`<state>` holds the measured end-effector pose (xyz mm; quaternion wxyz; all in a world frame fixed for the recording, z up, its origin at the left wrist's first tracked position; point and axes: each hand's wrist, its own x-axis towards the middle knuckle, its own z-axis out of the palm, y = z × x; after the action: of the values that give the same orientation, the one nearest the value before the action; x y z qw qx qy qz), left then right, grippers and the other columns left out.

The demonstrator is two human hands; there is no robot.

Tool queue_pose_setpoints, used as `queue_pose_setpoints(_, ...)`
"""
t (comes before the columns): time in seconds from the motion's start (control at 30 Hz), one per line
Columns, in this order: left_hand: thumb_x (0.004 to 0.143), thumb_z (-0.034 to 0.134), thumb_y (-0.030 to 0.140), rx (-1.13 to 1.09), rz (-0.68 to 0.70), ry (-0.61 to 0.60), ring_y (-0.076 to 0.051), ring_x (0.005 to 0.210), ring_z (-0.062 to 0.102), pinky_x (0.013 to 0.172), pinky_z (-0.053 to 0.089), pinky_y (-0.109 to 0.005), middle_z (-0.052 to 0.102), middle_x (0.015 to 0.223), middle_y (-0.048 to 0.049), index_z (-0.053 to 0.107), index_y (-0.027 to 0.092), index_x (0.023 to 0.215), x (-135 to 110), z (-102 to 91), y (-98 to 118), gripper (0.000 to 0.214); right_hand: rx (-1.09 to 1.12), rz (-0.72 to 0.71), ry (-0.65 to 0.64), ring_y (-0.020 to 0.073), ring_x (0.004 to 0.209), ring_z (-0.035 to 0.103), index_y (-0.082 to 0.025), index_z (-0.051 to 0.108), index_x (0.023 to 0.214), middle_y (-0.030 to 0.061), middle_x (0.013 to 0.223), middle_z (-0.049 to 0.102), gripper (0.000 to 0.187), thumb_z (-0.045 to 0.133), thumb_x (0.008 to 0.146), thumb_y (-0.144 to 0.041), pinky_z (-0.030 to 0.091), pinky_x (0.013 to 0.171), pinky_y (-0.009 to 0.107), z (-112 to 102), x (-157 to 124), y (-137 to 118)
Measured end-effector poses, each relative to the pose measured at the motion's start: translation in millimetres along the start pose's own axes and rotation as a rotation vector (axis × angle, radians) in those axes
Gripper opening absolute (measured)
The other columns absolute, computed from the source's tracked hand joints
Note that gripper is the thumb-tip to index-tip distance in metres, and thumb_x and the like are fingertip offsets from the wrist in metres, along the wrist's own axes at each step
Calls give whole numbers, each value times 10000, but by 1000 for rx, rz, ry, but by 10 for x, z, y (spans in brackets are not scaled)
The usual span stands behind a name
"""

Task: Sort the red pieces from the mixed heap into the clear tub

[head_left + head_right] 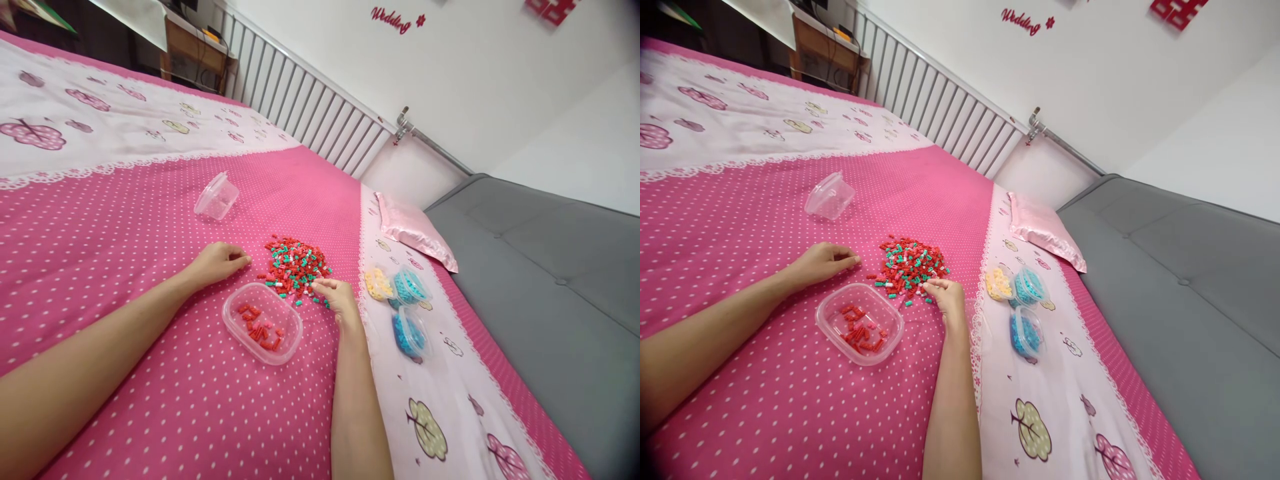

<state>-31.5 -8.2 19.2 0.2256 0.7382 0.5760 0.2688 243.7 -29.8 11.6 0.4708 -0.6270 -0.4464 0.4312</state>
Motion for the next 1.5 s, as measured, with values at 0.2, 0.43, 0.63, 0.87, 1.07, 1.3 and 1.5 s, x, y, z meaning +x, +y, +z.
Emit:
queue_pose_setpoints(0.2, 706, 419, 535, -4, 8, 9, -131, 524, 454, 525, 285, -244, 492, 487, 8, 586, 155, 596, -2, -8, 8, 430, -248, -44, 1, 82, 452, 434, -177, 725, 632, -74, 410, 496, 303, 819, 373, -304, 319, 479, 212, -12, 7, 27)
queue_pose_setpoints(0.43, 704, 430, 524, -4, 3, 12, -134, 522, 462, 534, 294, -247, 498, 489, 4, 591, 150, 596, -5, -18, 26, 421, -171, -53, -23, 51, 409, 367, -170, 693, 619, -86, 408, 464, 259, 801, 412, -282, 245, 402, 182, 19, -5, 20)
queue_pose_setpoints(0.63, 707, 421, 530, -5, -12, 1, -136, 536, 462, 547, 301, -251, 504, 502, 0, 605, 145, 627, -10, -22, 34, 435, 355, 67, -154, -1, 380, 259, -162, 630, 760, -87, 542, 475, 282, 778, 531, -234, 143, 315, 122, -9, -75, -200)
queue_pose_setpoints(0.87, 707, 417, 532, -10, -15, -12, -142, 551, 471, 543, 307, -247, 514, 509, -2, 611, 145, 643, -15, -23, 37, 437, 1007, 199, -285, 57, 599, 514, -180, 543, 753, 10, 736, 551, 114, 623, 672, -181, 312, 341, 78, -124, -80, -327)
queue_pose_setpoints(1.07, 716, 409, 533, -4, -5, -10, -143, 548, 471, 535, 302, -245, 520, 508, -3, 613, 148, 644, -5, -13, 13, 442, 1009, 203, -227, 83, 622, 533, -185, 527, 702, 21, 704, 542, 89, 568, 651, -245, 335, 360, 112, -139, -56, -320)
queue_pose_setpoints(1.3, 701, 424, 531, -23, -12, -6, -140, 540, 466, 538, 304, -247, 510, 504, -4, 613, 143, 640, -7, -9, 17, 435, 4, -27, 48, 52, 402, 312, -177, 632, 728, -66, 488, 452, 268, 666, 617, -418, 215, 362, 177, 14, -12, -108)
queue_pose_setpoints(1.5, 708, 421, 528, -1, -17, -4, -149, 558, 487, 542, 303, -248, 535, 516, -7, 628, 142, 653, -9, -19, 28, 441, -350, -116, 112, 165, 611, 572, -210, 685, 540, 12, 551, 652, 170, 734, 523, -372, 361, 527, 241, 59, -19, 6)
